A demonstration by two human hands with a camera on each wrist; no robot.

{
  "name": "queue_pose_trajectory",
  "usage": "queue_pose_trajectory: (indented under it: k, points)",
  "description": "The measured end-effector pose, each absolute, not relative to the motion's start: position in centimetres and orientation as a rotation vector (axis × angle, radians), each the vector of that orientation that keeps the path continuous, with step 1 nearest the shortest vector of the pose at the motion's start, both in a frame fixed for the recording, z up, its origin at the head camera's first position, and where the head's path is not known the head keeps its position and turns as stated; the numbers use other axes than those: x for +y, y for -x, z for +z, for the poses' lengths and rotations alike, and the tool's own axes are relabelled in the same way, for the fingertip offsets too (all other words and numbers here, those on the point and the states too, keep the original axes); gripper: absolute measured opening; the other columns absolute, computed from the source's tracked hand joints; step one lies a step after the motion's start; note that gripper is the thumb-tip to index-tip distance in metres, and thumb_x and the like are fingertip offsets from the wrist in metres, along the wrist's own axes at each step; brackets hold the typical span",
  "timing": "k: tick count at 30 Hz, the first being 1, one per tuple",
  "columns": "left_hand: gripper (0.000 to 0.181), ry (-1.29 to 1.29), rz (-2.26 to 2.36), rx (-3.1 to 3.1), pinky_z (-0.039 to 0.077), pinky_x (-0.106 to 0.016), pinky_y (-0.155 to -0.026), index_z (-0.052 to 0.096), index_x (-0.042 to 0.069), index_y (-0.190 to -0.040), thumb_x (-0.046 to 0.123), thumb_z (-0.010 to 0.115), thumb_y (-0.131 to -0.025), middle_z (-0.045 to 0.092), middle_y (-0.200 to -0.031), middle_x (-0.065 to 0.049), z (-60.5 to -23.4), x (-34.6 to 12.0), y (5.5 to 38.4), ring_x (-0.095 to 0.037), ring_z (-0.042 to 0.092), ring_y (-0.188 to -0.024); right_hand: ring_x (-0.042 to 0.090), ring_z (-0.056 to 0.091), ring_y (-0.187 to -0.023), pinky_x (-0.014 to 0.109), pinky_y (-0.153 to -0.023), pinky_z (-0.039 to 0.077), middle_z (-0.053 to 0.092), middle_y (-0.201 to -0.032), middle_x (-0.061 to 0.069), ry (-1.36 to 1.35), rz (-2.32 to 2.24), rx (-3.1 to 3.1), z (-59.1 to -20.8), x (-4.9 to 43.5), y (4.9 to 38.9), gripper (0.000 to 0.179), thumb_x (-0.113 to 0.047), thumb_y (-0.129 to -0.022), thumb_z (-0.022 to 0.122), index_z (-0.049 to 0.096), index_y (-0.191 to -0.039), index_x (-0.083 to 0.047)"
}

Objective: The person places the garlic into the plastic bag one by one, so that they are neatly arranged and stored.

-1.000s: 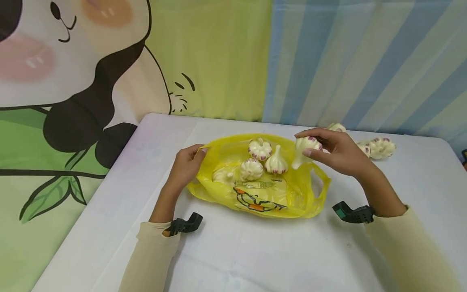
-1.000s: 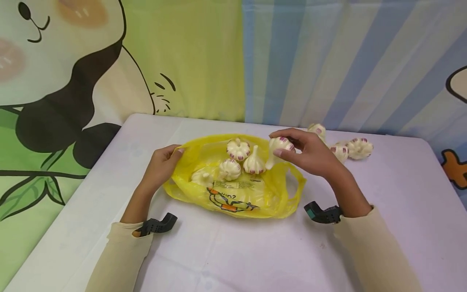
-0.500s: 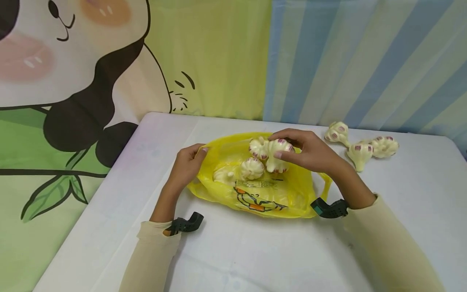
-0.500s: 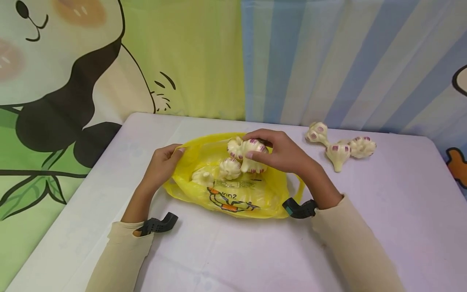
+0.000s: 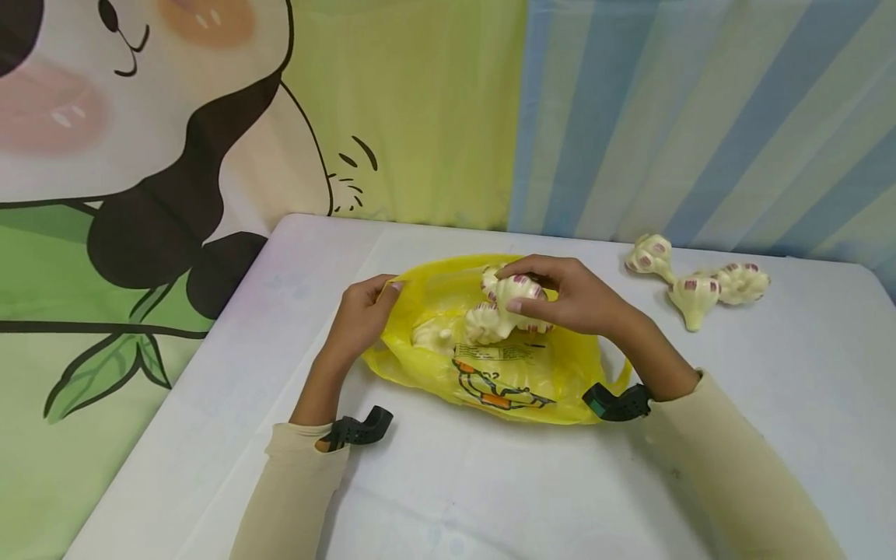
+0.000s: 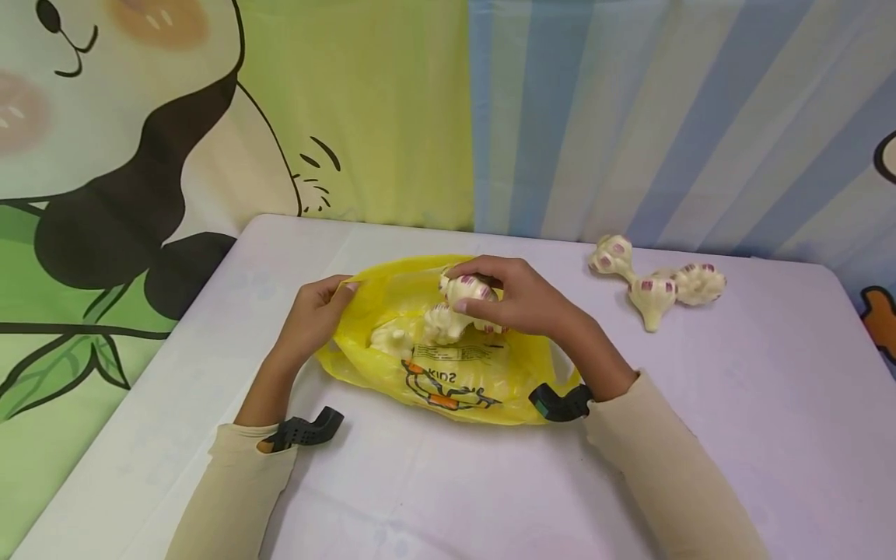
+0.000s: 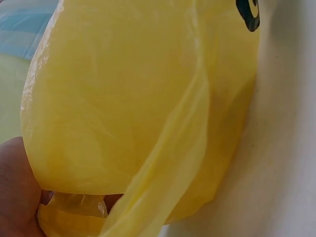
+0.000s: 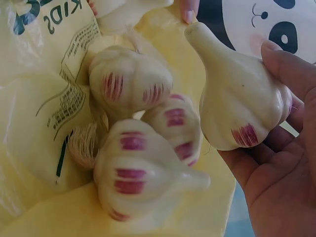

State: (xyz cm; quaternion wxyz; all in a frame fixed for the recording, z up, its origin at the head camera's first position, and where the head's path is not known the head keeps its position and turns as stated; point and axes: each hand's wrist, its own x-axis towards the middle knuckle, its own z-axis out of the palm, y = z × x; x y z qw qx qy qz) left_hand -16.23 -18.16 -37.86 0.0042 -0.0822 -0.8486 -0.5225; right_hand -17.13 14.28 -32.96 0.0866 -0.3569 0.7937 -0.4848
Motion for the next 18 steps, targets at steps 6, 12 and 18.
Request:
queue_pose_trajectory:
  k: [6,12,18]
  points:
    - [0.039,0.262,-1.63,-2.654,0.042,-0.036,-0.068,0.068,0.009,-0.122,0.038,0.05,-0.102,0.067,-0.106,-0.003,-37.9,-18.1,16.2,-0.022,0.051,-0.076,0.016,0.06,-0.099,0.035,-0.086,0.05,0.061,-0.121,0.005,1.094,-1.428,2.369,-32.9,13.0,17.5,0.037,-0.009,-0.091,0.069,0.061,-0.127,-0.005]
    - [0.039,0.286,-1.637,-2.637,0.045,-0.037,-0.073,0.068,0.008,-0.121,0.036,0.05,-0.102,0.068,-0.11,-0.004,-37.9,-18.1,16.2,-0.021,0.055,-0.081,0.016,0.059,-0.095,0.035,-0.079,0.05,0.061,-0.121,0.004,1.048,-1.428,2.353,-33.1,11.6,17.5,0.037,-0.011,-0.091,0.07,0.062,-0.127,-0.009]
    - [0.037,0.327,-1.643,-2.621,0.044,-0.038,-0.076,0.068,0.007,-0.121,0.034,0.05,-0.102,0.067,-0.112,-0.004,-37.9,-18.0,16.3,-0.021,0.054,-0.083,0.017,0.06,-0.093,0.034,-0.079,0.051,0.059,-0.122,0.006,1.031,-1.456,2.338,-33.7,10.5,17.5,0.038,-0.011,-0.091,0.07,0.062,-0.127,-0.007]
